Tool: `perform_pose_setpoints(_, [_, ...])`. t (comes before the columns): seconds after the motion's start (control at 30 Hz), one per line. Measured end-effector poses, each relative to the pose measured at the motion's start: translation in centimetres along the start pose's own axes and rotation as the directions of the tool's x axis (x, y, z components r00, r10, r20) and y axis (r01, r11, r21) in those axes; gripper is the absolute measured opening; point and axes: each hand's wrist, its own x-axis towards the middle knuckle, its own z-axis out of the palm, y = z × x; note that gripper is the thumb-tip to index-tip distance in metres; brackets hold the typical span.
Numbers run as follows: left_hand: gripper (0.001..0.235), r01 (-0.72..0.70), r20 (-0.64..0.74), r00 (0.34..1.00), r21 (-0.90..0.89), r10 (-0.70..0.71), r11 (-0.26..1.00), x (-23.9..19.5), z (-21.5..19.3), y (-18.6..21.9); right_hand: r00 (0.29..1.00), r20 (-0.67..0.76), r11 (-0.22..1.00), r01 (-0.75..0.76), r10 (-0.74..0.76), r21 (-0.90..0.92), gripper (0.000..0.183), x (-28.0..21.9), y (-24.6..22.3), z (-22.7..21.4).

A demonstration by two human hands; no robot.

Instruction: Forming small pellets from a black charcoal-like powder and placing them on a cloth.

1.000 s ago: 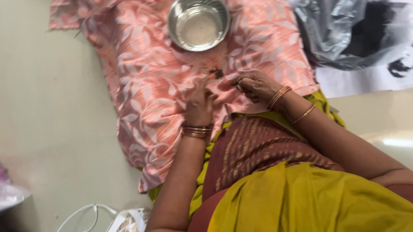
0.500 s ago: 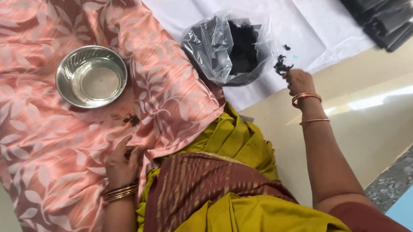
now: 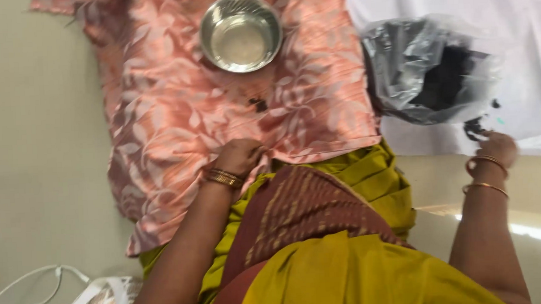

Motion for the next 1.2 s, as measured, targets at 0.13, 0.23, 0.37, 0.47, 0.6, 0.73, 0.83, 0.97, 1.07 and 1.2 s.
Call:
perform_pose_setpoints(0.13, [0.026, 0.019, 0.164, 0.986, -0.015, -0.016, 1.000, -0.6, -1.6, 3.2, 0.942, -0.319, 0.946, 0.006, 0.103, 0.325, 0.020, -11.6, -17.8, -5.7])
perform_pose_setpoints(0.23, [0.036, 0.126, 0.292, 0.948, 0.029, -0.129, 0.992, -0.3, -2.5, 4.2, 0.897, -0.442, 0.739, 0.296, 0.003, 0.605, 0.025, -17.8, -28.4, -7.7])
perform_pose_setpoints(0.37, [0.049, 0.055, 0.403, 0.908, 0.150, -0.112, 0.987, -0.3, -2.9, 4.3, 0.704, -0.449, 0.662, 0.696, -0.551, 0.278, 0.027, -21.5, -39.2, -6.9])
perform_pose_setpoints(0.47, [0.047, 0.083, 0.438, 0.891, 0.096, -0.117, 0.992, -0.7, -2.9, 3.7, 0.684, -0.349, 0.673, 0.719, -0.641, 0.174, 0.023, -23.8, -46.1, -6.7])
perform_pose_setpoints(0.6, [0.048, -0.058, 0.420, 0.907, 0.056, 0.029, 0.997, -0.1, -2.5, 3.5, 0.799, -0.355, 0.748, 0.589, -0.485, 0.305, 0.024, -23.8, -49.2, -10.0])
perform_pose_setpoints(0.73, [0.052, 0.066, 0.423, 0.899, 0.121, -0.111, 0.991, 0.0, -3.2, 4.0, 0.873, -0.344, 0.746, 0.478, -0.346, 0.464, 0.018, -21.2, -46.0, -11.2])
perform_pose_setpoints(0.83, [0.050, 0.061, 0.406, 0.909, 0.089, -0.093, 0.994, 0.5, -2.4, 3.4, 0.834, -0.327, 0.808, 0.531, -0.444, 0.256, 0.016, -17.4, -41.6, -10.2])
perform_pose_setpoints(0.97, [0.047, 0.171, 0.404, 0.897, 0.054, -0.178, 0.984, 0.5, -2.5, 4.2, 0.834, -0.095, 0.824, 0.510, -0.544, -0.246, 0.021, -10.9, -36.4, -6.9])
perform_pose_setpoints(1.07, [0.045, 0.260, 0.437, 0.858, 0.080, -0.269, 0.962, 0.3, -2.8, 4.7, 0.927, -0.033, 0.813, 0.310, -0.374, -0.493, 0.069, -13.0, -39.7, -5.3])
perform_pose_setpoints(1.2, [0.044, 0.260, 0.444, 0.853, 0.096, -0.275, 0.961, 0.2, -2.7, 5.0, 0.949, -0.037, 0.837, 0.258, -0.313, -0.483, 0.025, -12.0, -36.4, -2.5])
